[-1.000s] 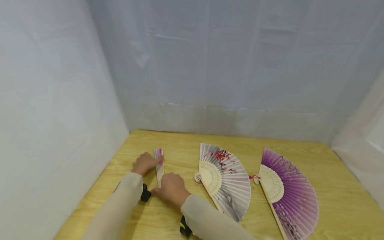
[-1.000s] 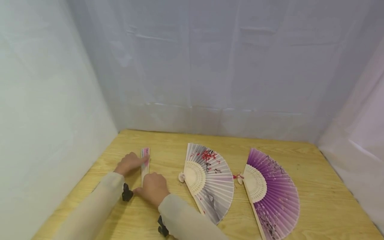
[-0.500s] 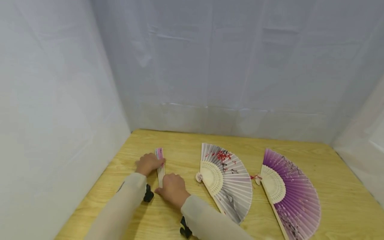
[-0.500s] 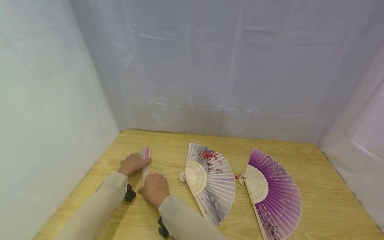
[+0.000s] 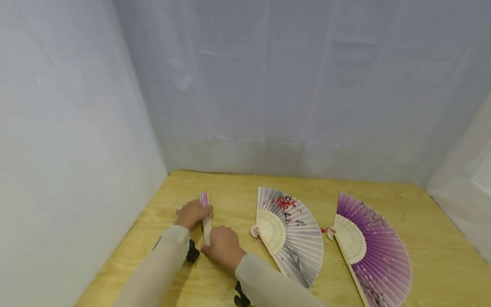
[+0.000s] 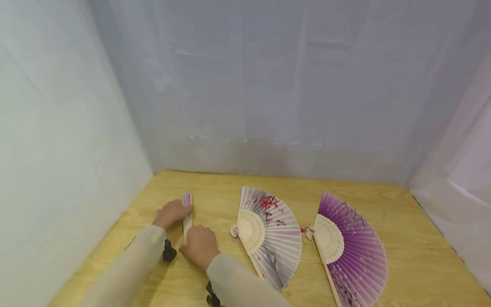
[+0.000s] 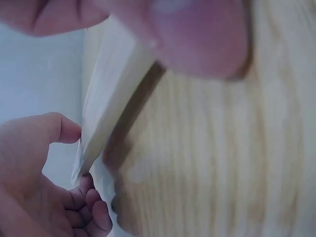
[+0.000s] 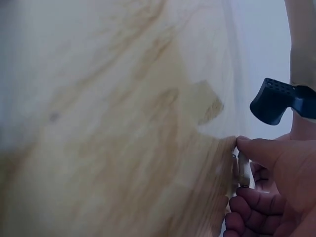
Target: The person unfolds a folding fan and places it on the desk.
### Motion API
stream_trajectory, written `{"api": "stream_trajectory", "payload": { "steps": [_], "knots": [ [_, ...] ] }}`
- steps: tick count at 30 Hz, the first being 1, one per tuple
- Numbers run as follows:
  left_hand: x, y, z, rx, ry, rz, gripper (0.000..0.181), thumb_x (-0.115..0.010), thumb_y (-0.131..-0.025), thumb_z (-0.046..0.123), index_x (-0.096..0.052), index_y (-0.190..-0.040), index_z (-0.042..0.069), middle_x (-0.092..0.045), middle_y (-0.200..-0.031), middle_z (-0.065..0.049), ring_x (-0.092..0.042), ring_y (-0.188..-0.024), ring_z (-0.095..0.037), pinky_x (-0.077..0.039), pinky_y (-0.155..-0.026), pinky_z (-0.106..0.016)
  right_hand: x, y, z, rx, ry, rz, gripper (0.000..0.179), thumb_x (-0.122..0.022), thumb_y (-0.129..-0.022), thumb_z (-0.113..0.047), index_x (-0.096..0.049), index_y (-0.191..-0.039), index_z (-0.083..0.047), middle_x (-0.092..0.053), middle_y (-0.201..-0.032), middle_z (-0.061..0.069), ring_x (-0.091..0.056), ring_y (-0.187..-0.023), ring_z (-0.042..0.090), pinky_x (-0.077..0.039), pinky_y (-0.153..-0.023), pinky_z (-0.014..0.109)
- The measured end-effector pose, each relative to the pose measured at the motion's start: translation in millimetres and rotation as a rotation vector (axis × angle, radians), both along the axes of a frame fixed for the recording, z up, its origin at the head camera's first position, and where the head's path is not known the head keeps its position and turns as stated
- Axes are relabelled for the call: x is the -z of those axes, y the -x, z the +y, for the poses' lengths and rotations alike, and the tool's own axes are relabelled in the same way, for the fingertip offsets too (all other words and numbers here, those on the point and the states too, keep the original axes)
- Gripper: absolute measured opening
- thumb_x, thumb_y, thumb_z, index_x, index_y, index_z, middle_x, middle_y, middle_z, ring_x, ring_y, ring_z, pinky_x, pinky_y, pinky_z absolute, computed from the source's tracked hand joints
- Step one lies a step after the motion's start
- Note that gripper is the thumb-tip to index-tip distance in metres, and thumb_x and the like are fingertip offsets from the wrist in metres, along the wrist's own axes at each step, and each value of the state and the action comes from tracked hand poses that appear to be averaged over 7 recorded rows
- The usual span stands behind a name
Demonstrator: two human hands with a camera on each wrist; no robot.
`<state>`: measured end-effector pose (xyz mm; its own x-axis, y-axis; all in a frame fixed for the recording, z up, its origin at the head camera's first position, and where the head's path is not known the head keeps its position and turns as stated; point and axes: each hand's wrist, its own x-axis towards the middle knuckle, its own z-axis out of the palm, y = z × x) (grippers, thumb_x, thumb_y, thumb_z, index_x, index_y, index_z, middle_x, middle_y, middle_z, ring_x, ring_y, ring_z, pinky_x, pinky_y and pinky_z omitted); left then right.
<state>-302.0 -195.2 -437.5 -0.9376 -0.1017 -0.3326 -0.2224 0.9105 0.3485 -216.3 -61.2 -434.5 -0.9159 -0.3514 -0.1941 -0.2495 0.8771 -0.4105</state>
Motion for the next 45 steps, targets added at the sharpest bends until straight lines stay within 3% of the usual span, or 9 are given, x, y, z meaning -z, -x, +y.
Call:
{"api": "stream_trajectory", "payload": {
  "steps": [5,9,11,17,22,28,36,41,45],
  "knots": [
    [1.8,1.6,-1.7,0.003,-0.073,0.023,0.039,-0.056,-0.088,0.043,-0.06,-0.083,0.005,-0.062,-0.087,-0.014,-0.056,-0.078,-0.028,-0.043,-0.079,-0.049,-3.0,-1.5,10,0.003,0.018,0.011,0.042,-0.076,-0.082,-0.044,-0.054,-0.064,-0.012,-0.051,-0.062,-0.001,-0.047,-0.055,0.014,-0.04,-0.049,0.03],
    [-3.6,3.4,-0.8,0.016,-0.251,0.04,0.036,-0.058,-0.09,0.036,-0.049,-0.068,0.009,-0.048,-0.065,-0.004,-0.044,-0.058,-0.019,-0.038,-0.054,-0.03,-9.1,-1.7,21,0.031,0.076,-0.005,0.04,-0.076,-0.081,-0.04,-0.055,-0.065,-0.01,-0.051,-0.059,0.0,-0.047,-0.051,0.014,-0.039,-0.044,0.03],
    [-8.1,4.4,1.1,0.023,-0.355,0.034,0.037,-0.058,-0.092,0.03,-0.046,-0.063,0.01,-0.044,-0.06,-0.001,-0.04,-0.053,-0.015,-0.034,-0.048,-0.026,-12.5,-2.2,26,0.05,0.112,-0.017,0.039,-0.077,-0.08,-0.04,-0.056,-0.066,-0.01,-0.052,-0.058,-0.001,-0.047,-0.05,0.013,-0.039,-0.043,0.029],
    [-19.6,6.4,10.2,-0.033,-0.58,-0.04,0.027,-0.058,-0.097,0.019,-0.048,-0.077,0.004,-0.054,-0.071,-0.005,-0.055,-0.064,-0.016,-0.051,-0.063,-0.033,-23.5,-4.0,41,0.087,0.175,-0.036,0.038,-0.077,-0.081,-0.04,-0.057,-0.071,-0.01,-0.052,-0.058,-0.001,-0.047,-0.048,0.013,-0.039,-0.043,0.029],
    [-22.4,7.8,14.9,-0.088,-0.711,-0.086,0.024,-0.058,-0.099,0.02,-0.046,-0.096,0.0,-0.061,-0.078,-0.008,-0.064,-0.068,-0.019,-0.055,-0.069,-0.038,-28.2,-4.9,53,0.108,0.259,-0.049,0.036,-0.078,-0.08,-0.037,-0.055,-0.075,-0.011,-0.052,-0.059,-0.002,-0.046,-0.048,0.011,-0.039,-0.042,0.026],
    [-26.2,5.4,19.4,-0.109,-0.799,-0.079,0.024,-0.058,-0.099,0.02,-0.047,-0.098,-0.001,-0.063,-0.079,-0.01,-0.064,-0.064,-0.014,-0.053,-0.059,-0.026,-29.9,-5.8,66,0.144,0.423,-0.077,0.037,-0.082,-0.079,-0.028,-0.054,-0.091,-0.007,-0.052,-0.064,-0.002,-0.046,-0.051,0.009,-0.038,-0.044,0.023],
    [-34.9,-4.6,32.4,-0.101,-0.853,-0.083,0.024,-0.059,-0.098,0.016,-0.049,-0.105,-0.005,-0.063,-0.076,-0.006,-0.061,-0.062,-0.012,-0.052,-0.057,-0.023,-29.5,-3.4,79,0.15,0.569,-0.212,0.038,-0.081,-0.081,-0.024,-0.052,-0.099,-0.006,-0.059,-0.062,0.0,-0.054,-0.051,0.011,-0.04,-0.044,0.024],
    [-35.8,-11.2,39.2,-0.086,-0.876,-0.084,0.022,-0.06,-0.098,0.016,-0.049,-0.101,-0.003,-0.06,-0.073,-0.002,-0.057,-0.061,-0.01,-0.052,-0.059,-0.023,-28.5,-3.2,86,0.152,0.706,-0.281,0.03,-0.076,-0.086,-0.02,-0.052,-0.096,-0.005,-0.061,-0.06,0.004,-0.059,-0.052,0.022,-0.041,-0.043,0.024],
    [-36.6,-17.0,43.4,-0.074,-0.909,-0.092,0.02,-0.061,-0.097,0.017,-0.05,-0.096,0.0,-0.056,-0.068,0.0,-0.055,-0.06,-0.01,-0.053,-0.062,-0.026,-27.4,-2.8,91,0.179,0.808,-0.34,0.025,-0.074,-0.087,-0.015,-0.054,-0.095,-0.002,-0.063,-0.064,0.01,-0.064,-0.059,0.031,-0.05,-0.048,0.031]
  ]
}}
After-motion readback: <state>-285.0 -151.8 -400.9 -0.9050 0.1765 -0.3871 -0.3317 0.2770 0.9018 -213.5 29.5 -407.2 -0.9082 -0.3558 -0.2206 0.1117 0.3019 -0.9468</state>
